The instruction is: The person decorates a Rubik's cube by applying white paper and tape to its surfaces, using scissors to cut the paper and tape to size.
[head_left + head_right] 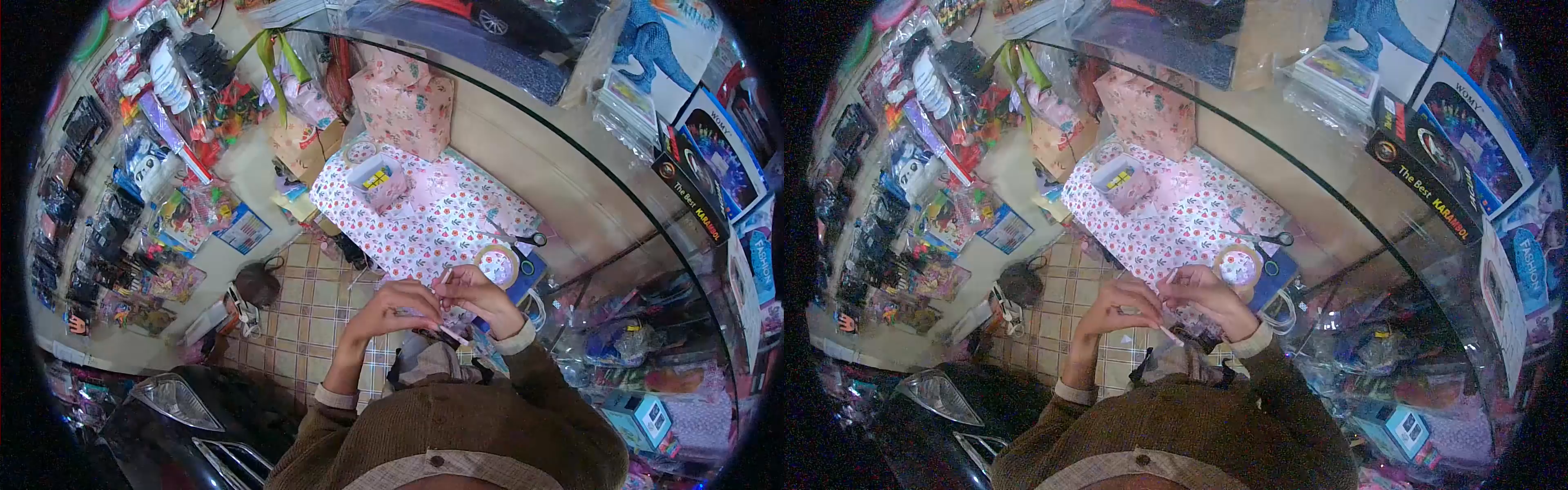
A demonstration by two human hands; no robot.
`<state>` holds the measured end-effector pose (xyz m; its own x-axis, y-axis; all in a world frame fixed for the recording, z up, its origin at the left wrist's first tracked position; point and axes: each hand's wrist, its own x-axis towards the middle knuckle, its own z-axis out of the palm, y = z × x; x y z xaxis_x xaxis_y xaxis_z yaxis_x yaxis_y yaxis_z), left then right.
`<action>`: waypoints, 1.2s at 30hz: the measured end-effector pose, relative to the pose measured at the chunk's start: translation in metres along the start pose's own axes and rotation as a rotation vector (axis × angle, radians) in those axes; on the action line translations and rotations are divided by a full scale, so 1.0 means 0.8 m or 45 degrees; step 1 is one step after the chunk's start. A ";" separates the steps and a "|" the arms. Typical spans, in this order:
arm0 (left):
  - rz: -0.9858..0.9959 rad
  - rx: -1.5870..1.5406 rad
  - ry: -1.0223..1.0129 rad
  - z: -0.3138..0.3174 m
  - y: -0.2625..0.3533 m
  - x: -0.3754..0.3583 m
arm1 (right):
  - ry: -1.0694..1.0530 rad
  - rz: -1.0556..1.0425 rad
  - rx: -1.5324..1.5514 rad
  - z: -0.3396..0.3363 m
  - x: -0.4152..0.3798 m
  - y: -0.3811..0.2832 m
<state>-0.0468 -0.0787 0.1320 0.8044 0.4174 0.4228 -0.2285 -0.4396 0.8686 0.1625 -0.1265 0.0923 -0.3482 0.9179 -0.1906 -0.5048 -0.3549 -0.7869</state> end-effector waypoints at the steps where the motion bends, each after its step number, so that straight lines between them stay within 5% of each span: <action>1: 0.003 -0.027 0.000 0.003 0.001 0.000 | -0.004 -0.004 -0.018 0.001 -0.001 -0.001; 7: -0.127 -0.095 0.052 0.003 0.006 -0.013 | -0.034 -0.162 -0.191 0.009 -0.002 -0.012; 14: -0.131 -0.524 0.883 0.020 -0.025 -0.026 | 0.134 -0.572 -0.499 0.020 0.012 -0.017; 20: -0.294 0.376 0.828 -0.012 -0.024 -0.038 | 0.141 -0.831 -0.760 0.031 0.047 -0.001; 24: -0.228 0.684 0.825 -0.036 -0.032 -0.034 | 0.234 -0.994 -1.505 0.059 0.070 -0.024; 27: -0.069 0.854 0.802 -0.057 -0.049 -0.028 | 0.227 -0.994 -1.736 0.047 0.098 -0.016; 36: -0.108 0.834 0.848 -0.103 -0.095 0.005 | 0.373 -0.986 -1.798 0.042 0.161 -0.035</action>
<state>-0.0712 0.0222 0.0892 0.2781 0.7489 0.6015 0.3338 -0.6626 0.6705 0.1052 -0.0045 0.1094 -0.1345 0.8480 0.5126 0.6601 0.4625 -0.5919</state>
